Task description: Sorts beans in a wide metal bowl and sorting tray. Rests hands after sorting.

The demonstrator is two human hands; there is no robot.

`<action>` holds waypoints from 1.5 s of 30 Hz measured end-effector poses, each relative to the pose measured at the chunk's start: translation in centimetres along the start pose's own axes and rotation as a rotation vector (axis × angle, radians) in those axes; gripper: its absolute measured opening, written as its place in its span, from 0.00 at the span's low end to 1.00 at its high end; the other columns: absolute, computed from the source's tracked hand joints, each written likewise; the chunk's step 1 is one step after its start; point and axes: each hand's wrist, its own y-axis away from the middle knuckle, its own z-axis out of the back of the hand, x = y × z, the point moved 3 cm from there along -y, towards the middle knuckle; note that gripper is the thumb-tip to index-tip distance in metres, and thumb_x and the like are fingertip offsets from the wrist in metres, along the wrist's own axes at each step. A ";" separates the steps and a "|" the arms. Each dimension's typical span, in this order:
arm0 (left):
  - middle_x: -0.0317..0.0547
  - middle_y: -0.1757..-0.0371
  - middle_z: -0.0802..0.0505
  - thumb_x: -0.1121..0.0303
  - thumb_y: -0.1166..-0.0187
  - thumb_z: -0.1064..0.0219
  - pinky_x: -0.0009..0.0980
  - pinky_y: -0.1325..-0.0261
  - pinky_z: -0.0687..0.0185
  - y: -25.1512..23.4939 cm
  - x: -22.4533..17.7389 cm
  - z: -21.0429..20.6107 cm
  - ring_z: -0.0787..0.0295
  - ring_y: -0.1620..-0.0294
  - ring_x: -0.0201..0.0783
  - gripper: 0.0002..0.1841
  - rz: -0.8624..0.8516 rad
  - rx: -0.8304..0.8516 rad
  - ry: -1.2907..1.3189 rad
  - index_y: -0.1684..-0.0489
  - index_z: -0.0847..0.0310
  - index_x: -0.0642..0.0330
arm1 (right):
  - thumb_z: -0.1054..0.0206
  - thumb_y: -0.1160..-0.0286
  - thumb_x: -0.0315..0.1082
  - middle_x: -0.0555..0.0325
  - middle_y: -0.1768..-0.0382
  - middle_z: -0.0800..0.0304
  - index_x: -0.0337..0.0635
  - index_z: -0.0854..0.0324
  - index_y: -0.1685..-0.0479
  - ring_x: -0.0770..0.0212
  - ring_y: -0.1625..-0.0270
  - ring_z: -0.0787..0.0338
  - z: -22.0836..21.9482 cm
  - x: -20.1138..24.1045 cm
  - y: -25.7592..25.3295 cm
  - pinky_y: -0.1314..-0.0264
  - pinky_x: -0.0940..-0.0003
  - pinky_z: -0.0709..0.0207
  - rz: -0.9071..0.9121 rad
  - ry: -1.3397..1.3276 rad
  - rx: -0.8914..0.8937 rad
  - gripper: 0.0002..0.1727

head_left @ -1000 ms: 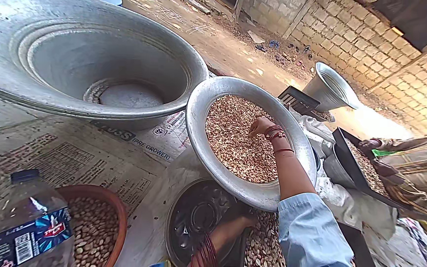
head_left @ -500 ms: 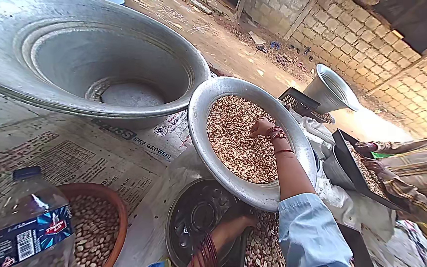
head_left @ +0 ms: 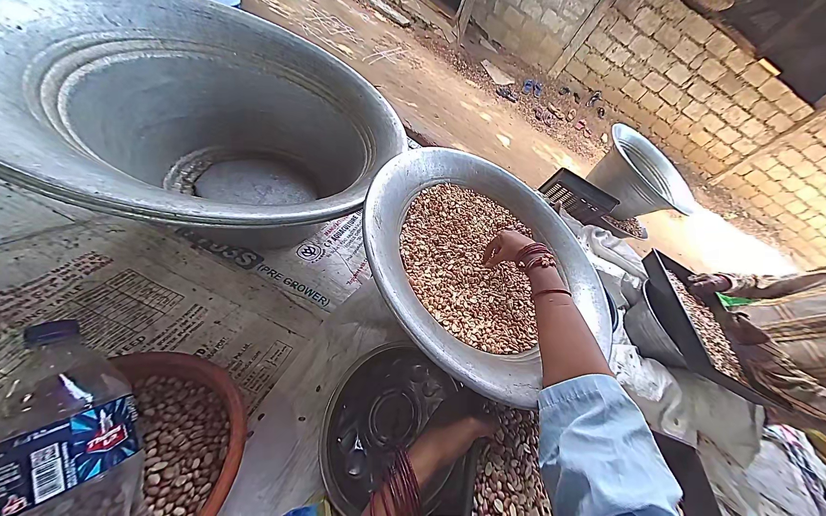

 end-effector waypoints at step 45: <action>0.63 0.28 0.18 0.74 0.08 0.50 0.31 0.21 0.35 6.0 -4.7 -2.0 0.25 0.27 0.39 0.18 -0.133 -0.149 -0.323 0.27 0.28 0.78 | 0.36 0.20 0.26 0.44 0.52 0.07 0.28 0.14 0.44 0.58 0.52 0.08 -5.6 18.6 24.9 0.44 0.60 0.18 0.567 -0.556 -0.125 0.13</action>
